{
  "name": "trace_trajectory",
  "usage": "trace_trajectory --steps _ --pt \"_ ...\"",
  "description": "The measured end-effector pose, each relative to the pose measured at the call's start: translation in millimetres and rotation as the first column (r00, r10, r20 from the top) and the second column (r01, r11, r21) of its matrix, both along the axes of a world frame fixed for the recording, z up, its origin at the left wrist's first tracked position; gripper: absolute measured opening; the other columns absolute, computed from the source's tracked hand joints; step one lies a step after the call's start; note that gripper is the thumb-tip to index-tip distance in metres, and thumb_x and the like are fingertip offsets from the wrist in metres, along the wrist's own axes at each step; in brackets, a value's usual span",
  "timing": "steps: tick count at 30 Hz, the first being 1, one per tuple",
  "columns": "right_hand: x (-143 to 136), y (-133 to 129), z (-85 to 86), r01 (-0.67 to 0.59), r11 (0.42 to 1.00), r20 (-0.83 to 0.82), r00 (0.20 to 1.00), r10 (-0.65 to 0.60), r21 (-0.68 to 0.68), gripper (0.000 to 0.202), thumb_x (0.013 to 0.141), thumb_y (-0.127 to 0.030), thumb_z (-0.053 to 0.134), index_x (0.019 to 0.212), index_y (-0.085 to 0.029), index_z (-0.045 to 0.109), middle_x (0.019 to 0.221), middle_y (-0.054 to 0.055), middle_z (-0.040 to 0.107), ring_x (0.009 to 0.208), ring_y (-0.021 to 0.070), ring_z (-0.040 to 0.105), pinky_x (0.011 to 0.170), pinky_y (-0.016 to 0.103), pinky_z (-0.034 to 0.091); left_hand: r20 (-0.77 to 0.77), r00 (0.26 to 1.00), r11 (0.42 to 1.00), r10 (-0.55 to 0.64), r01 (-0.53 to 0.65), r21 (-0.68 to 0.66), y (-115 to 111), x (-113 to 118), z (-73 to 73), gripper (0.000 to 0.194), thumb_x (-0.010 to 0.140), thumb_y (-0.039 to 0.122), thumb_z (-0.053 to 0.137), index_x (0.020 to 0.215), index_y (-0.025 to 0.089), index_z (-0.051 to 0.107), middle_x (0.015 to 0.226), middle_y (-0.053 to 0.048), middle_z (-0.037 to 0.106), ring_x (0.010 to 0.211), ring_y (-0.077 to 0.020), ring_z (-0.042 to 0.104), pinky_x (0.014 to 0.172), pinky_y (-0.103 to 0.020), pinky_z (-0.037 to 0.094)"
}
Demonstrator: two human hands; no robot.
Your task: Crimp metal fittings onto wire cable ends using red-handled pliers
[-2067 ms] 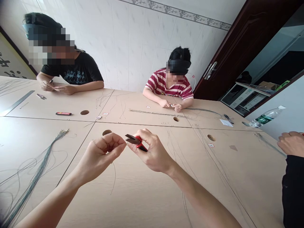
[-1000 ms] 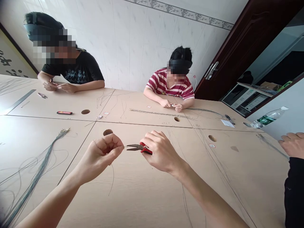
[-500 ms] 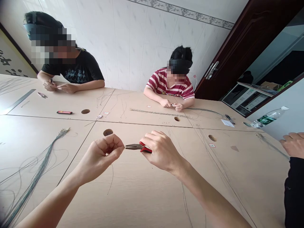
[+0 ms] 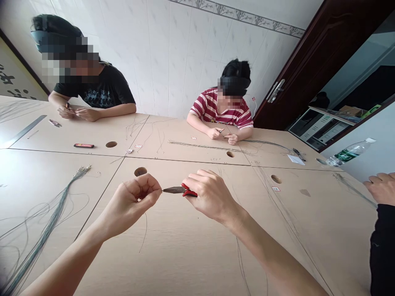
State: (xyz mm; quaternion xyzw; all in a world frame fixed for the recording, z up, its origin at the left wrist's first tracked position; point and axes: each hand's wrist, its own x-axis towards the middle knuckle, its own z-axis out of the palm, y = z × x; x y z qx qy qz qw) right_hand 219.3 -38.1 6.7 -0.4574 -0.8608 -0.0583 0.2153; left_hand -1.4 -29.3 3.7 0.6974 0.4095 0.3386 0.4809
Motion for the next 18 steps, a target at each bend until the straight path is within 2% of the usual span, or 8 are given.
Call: trace_trajectory --steps 6,8,12,18 --pt "-0.6 -0.2 -0.1 0.005 1.0 -0.01 1.0 -0.006 -0.02 0.015 0.076 -0.005 0.057 0.074 -0.02 0.057 0.063 -0.004 0.058 0.061 0.0137 0.039 0.058 0.024 0.03 0.001 1.0 1.0 -0.006 0.006 0.0 1.9 1.0 -1.1 0.012 0.083 0.014 0.051 0.072 0.019 0.051 0.058 0.008 0.04 0.052 -0.0066 0.031 0.046 -0.017 0.028" --pt "-1.3 -0.8 1.3 -0.007 1.0 -0.005 1.0 0.006 -0.02 0.013 0.078 -0.007 0.057 0.076 -0.02 0.058 0.066 -0.003 0.058 0.064 0.0142 0.041 0.062 0.025 0.032 -0.002 1.0 1.0 -0.004 0.004 0.0 1.7 1.1 -1.2 0.012 0.083 0.014 0.051 0.072 0.019 0.051 0.059 0.007 0.04 0.052 -0.0067 0.031 0.046 -0.017 0.028" --pt "-0.5 -0.9 2.6 -0.019 0.998 0.018 1.0 0.018 0.056 0.01 0.08 -0.008 0.059 0.079 -0.018 0.06 0.072 0.0 0.059 0.073 0.0163 0.046 0.072 0.028 0.034 -0.007 1.0 1.0 0.006 -0.006 -0.006 1.4 0.9 -0.9 0.011 0.083 0.014 0.051 0.073 0.019 0.051 0.06 0.007 0.041 0.053 -0.0069 0.032 0.046 -0.017 0.029" --pt "3.2 1.1 0.4 -0.035 0.991 0.048 0.998 0.029 0.132 0.011 0.082 -0.009 0.06 0.076 -0.018 0.059 0.068 -0.001 0.058 0.069 0.0156 0.043 0.07 0.028 0.033 -0.004 1.0 1.0 0.001 -0.001 -0.012 1.6 1.0 0.6 0.01 0.082 0.014 0.051 0.073 0.019 0.051 0.059 0.007 0.041 0.053 -0.0068 0.032 0.046 -0.017 0.029"
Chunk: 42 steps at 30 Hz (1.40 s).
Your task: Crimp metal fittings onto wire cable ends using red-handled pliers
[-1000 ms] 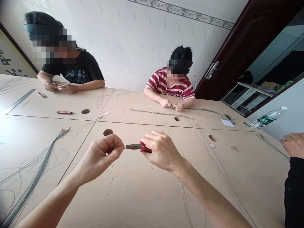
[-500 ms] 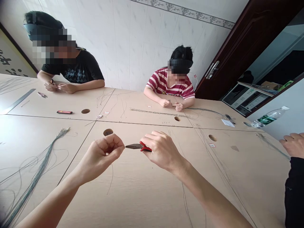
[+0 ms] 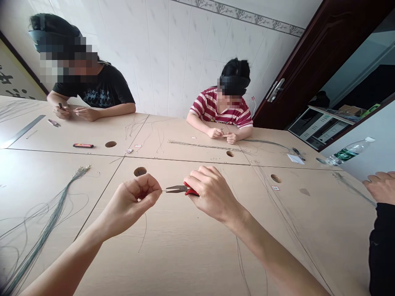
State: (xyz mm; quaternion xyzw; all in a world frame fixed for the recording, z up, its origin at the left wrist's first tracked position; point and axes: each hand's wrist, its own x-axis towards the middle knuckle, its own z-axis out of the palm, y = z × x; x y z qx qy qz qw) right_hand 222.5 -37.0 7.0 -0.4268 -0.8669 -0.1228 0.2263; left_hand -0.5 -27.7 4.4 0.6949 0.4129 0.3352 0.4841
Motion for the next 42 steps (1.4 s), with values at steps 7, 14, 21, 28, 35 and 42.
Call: trace_trajectory --steps 7,14,21,28,35,42 --pt "-2.0 0.2 0.9 0.011 1.0 0.005 1.0 -0.011 0.027 0.014 0.081 -0.007 0.059 0.073 -0.018 0.058 0.064 -0.003 0.056 0.065 0.0145 0.04 0.066 0.027 0.031 -0.01 1.0 1.0 -0.005 0.005 -0.009 -0.6 -0.1 -1.0 0.011 0.083 0.016 0.051 0.073 0.019 0.052 0.059 0.007 0.041 0.053 -0.0073 0.033 0.047 -0.018 0.03" --pt "-1.5 0.7 -0.9 0.01 0.999 0.02 1.0 -0.011 0.03 0.014 0.082 -0.008 0.059 0.072 -0.019 0.057 0.062 -0.004 0.056 0.063 0.0139 0.039 0.064 0.026 0.03 -0.009 1.0 1.0 -0.013 0.013 -0.017 -1.3 -0.4 -1.7 0.011 0.083 0.016 0.051 0.073 0.019 0.051 0.059 0.007 0.04 0.052 -0.0072 0.032 0.046 -0.018 0.028" --pt "0.4 0.1 -0.9 0.014 0.999 0.023 1.0 -0.015 0.039 0.014 0.081 -0.008 0.058 0.073 -0.019 0.057 0.062 -0.003 0.056 0.062 0.0142 0.039 0.064 0.026 0.03 -0.022 0.999 0.999 -0.032 0.032 -0.009 -1.6 -0.6 1.5 0.01 0.084 0.017 0.051 0.074 0.019 0.052 0.059 0.007 0.04 0.053 -0.0075 0.032 0.047 -0.018 0.029" --pt "2.0 -1.9 2.3 0.021 0.999 0.048 0.999 -0.022 0.031 0.017 0.083 -0.008 0.054 0.072 -0.02 0.055 0.061 -0.003 0.055 0.061 0.0146 0.04 0.063 0.026 0.03 -0.109 0.988 0.994 -0.11 0.107 -0.033 -1.1 -4.5 8.4 0.011 0.085 0.02 0.048 0.078 0.019 0.056 0.059 0.006 0.039 0.053 -0.0082 0.031 0.046 -0.019 0.028" --pt "2.6 -2.0 1.0 0.019 0.999 0.076 0.997 -0.021 0.04 0.019 0.078 -0.002 0.052 0.07 -0.02 0.054 0.061 -0.004 0.053 0.061 0.0139 0.037 0.063 0.026 0.029 -0.198 0.97 0.99 -0.138 0.129 -0.058 1.0 -3.2 6.1 0.022 0.084 0.021 0.047 0.063 0.019 0.04 0.055 0.008 0.028 0.049 -0.0074 0.022 0.042 -0.02 0.019" --pt "3.2 0.4 -0.7 0.002 0.997 0.125 0.992 -0.012 0.081 0.018 0.081 -0.004 0.052 0.072 -0.02 0.055 0.061 -0.003 0.052 0.061 0.0145 0.036 0.063 0.027 0.028 -0.172 0.974 0.989 -0.149 0.144 -0.042 5.7 -3.7 -4.7 0.027 0.086 0.025 0.046 0.061 0.02 0.036 0.053 0.008 0.022 0.048 -0.0074 0.018 0.042 -0.021 0.017"
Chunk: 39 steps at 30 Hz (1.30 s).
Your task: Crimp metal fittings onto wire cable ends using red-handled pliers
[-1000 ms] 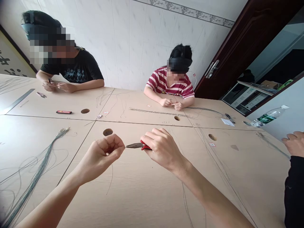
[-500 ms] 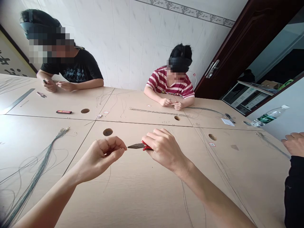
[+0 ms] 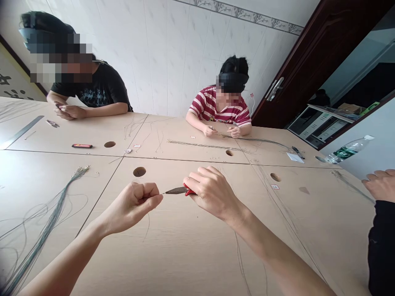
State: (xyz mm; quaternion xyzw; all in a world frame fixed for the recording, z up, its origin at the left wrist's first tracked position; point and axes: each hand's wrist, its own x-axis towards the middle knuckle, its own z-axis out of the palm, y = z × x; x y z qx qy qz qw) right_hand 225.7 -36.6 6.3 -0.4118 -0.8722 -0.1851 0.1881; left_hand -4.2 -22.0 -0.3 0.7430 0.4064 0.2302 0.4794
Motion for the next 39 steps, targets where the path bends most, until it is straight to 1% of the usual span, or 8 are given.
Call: trace_trajectory --steps 4,8,15,19,26,31,39 --pt "1.7 0.1 0.2 -0.002 1.0 0.022 1.0 0.001 0.007 0.019 0.08 -0.004 0.051 0.07 -0.02 0.055 0.059 -0.003 0.05 0.061 0.0148 0.035 0.063 0.028 0.027 -0.025 0.998 0.998 -0.063 0.063 0.003 3.0 -3.0 1.0 0.016 0.084 0.021 0.045 0.069 0.018 0.051 0.052 0.009 0.024 0.046 -0.0074 0.019 0.042 -0.021 0.019" --pt "3.3 0.7 1.0 -0.003 1.0 0.032 0.999 0.003 0.021 0.019 0.079 -0.003 0.051 0.07 -0.02 0.054 0.059 -0.003 0.049 0.06 0.015 0.035 0.063 0.028 0.027 -0.037 0.997 0.996 -0.074 0.075 0.038 3.7 -5.4 2.5 0.015 0.083 0.021 0.046 0.075 0.017 0.058 0.051 0.009 0.024 0.045 -0.0076 0.02 0.042 -0.021 0.019" --pt "2.0 2.9 2.6 -0.015 0.999 0.04 0.999 0.013 0.029 0.02 0.078 -0.002 0.049 0.069 -0.02 0.054 0.058 -0.002 0.048 0.06 0.0151 0.034 0.063 0.028 0.027 -0.037 0.997 0.99 -0.072 0.076 0.116 4.8 -7.6 -3.3 0.02 0.087 0.025 0.044 0.078 0.017 0.061 0.05 0.009 0.026 0.045 -0.008 0.022 0.042 -0.021 0.022" --pt "2.8 3.3 2.2 -0.023 0.999 0.044 0.999 0.021 0.027 0.02 0.077 -0.002 0.05 0.07 -0.02 0.055 0.059 -0.003 0.049 0.06 0.015 0.034 0.063 0.028 0.027 -0.05 0.996 0.989 -0.076 0.081 0.121 4.9 -8.7 -5.4 0.022 0.088 0.025 0.043 0.08 0.017 0.061 0.05 0.009 0.024 0.045 -0.0082 0.022 0.043 -0.021 0.022" --pt "3.4 3.5 2.7 -0.022 1.0 0.049 0.999 0.021 0.02 0.019 0.08 -0.004 0.05 0.071 -0.02 0.055 0.059 -0.002 0.048 0.06 0.0155 0.033 0.062 0.028 0.026 -0.029 0.997 0.986 -0.073 0.077 0.147 3.9 -10.2 -5.9 0.024 0.089 0.026 0.044 0.079 0.016 0.063 0.049 0.009 0.02 0.045 -0.0081 0.019 0.043 -0.022 0.022" --pt "4.3 4.5 2.2 -0.035 0.999 0.052 0.998 0.033 0.023 0.02 0.08 -0.003 0.05 0.071 -0.02 0.055 0.058 -0.002 0.049 0.06 0.0152 0.033 0.062 0.028 0.026 -0.036 0.996 0.985 -0.076 0.081 0.15 3.0 -10.6 -7.6 0.027 0.09 0.028 0.043 0.079 0.016 0.065 0.05 0.009 0.019 0.047 -0.0088 0.02 0.043 -0.022 0.024" --pt "4.7 5.6 1.0 -0.044 0.999 0.046 0.998 0.043 0.009 0.02 0.08 -0.004 0.05 0.069 -0.02 0.054 0.058 -0.003 0.048 0.06 0.015 0.032 0.062 0.028 0.026 -0.044 0.996 0.984 -0.083 0.089 0.156 3.1 -11.1 -8.7 0.028 0.092 0.028 0.041 0.078 0.016 0.063 0.051 0.009 0.017 0.047 -0.0089 0.018 0.044 -0.023 0.022"
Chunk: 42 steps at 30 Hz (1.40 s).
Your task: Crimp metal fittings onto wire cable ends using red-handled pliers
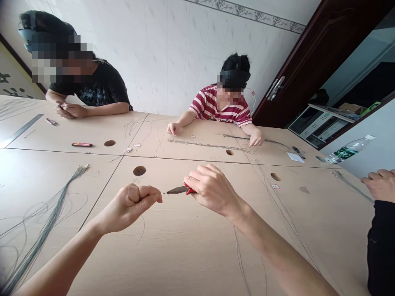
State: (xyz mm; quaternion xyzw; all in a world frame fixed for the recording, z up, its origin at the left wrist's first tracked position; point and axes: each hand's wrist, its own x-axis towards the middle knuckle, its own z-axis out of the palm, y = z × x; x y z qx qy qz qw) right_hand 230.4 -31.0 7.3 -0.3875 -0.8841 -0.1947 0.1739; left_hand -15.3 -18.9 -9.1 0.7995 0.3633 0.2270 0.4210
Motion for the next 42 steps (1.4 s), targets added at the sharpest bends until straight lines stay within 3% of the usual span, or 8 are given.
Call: trace_trajectory --steps 25,33,42 --pt "3.7 5.3 -4.7 -0.013 1.0 0.016 1.0 0.012 0.008 0.017 0.081 -0.006 0.051 0.07 -0.018 0.058 0.059 -0.002 0.051 0.061 0.0146 0.034 0.062 0.028 0.026 -0.021 1.0 1.0 -0.002 0.001 -0.011 5.6 -2.3 -7.6 0.03 0.093 0.029 0.041 0.08 0.015 0.064 0.052 0.009 0.015 0.048 -0.0086 0.016 0.045 -0.024 0.018" --pt "-1.1 13.2 -1.6 -0.009 0.999 0.05 0.999 0.007 0.044 0.019 0.076 -0.001 0.051 0.068 -0.018 0.057 0.058 -0.002 0.051 0.061 0.0147 0.035 0.061 0.028 0.024 -0.007 0.993 0.981 0.119 -0.118 -0.156 7.6 0.4 -8.0 0.026 0.088 0.033 0.049 0.081 0.016 0.067 0.05 0.009 0.019 0.046 -0.0082 0.018 0.042 -0.023 0.016" --pt "-6.0 17.4 -1.5 -0.025 0.997 0.046 0.999 0.022 0.07 0.019 0.077 -0.002 0.052 0.069 -0.018 0.056 0.059 -0.002 0.052 0.061 0.0147 0.035 0.06 0.028 0.024 0.049 0.97 0.965 0.238 -0.231 -0.124 1.4 1.8 -5.4 0.028 0.089 0.039 0.05 0.096 0.018 0.066 0.053 0.01 0.018 0.047 -0.0087 0.018 0.043 -0.022 0.018"
